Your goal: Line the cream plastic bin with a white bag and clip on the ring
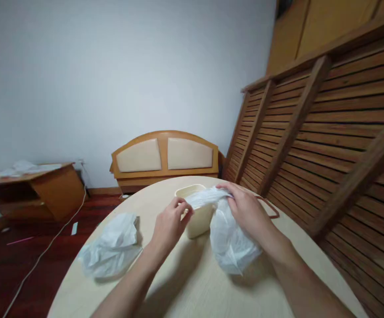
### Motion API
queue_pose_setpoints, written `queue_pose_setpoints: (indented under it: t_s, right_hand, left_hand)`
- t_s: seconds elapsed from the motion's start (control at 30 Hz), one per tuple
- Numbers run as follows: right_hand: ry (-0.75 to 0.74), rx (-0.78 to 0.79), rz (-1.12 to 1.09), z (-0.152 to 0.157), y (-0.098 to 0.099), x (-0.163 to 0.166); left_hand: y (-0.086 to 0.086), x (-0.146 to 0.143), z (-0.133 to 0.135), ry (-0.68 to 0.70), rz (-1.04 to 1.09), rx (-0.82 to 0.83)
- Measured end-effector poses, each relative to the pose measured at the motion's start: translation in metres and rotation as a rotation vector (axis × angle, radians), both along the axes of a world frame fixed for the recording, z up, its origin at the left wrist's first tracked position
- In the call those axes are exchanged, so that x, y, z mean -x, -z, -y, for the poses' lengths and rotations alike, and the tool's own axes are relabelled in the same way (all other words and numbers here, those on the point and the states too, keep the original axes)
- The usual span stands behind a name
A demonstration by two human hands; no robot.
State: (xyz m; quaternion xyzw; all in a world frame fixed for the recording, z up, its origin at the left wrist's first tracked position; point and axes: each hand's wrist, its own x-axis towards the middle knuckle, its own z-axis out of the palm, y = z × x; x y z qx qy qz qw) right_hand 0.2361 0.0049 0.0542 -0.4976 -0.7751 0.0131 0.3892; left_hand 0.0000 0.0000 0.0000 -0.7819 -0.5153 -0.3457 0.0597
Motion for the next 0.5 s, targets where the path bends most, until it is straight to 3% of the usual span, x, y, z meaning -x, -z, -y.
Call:
queue_pose_setpoints:
  t_s: [0.17, 0.33, 0.4, 0.5]
  right_hand:
    - [-0.022, 0.226, 0.197, 0.006, 0.000, -0.009]
    - [0.037, 0.404, 0.356, 0.023, -0.006, -0.001]
    - [0.119, 0.382, 0.333, 0.024, -0.006, 0.003]
    - [0.170, 0.207, 0.257, 0.017, 0.000, 0.009]
  left_hand:
    - [-0.001, -0.001, -0.003, -0.014, -0.004, 0.006]
    - [0.001, 0.000, -0.003, 0.068, -0.023, -0.028]
    - [0.001, 0.000, 0.000, 0.111, -0.052, -0.048]
    - [-0.003, -0.004, 0.006, 0.177, -0.080, -0.058]
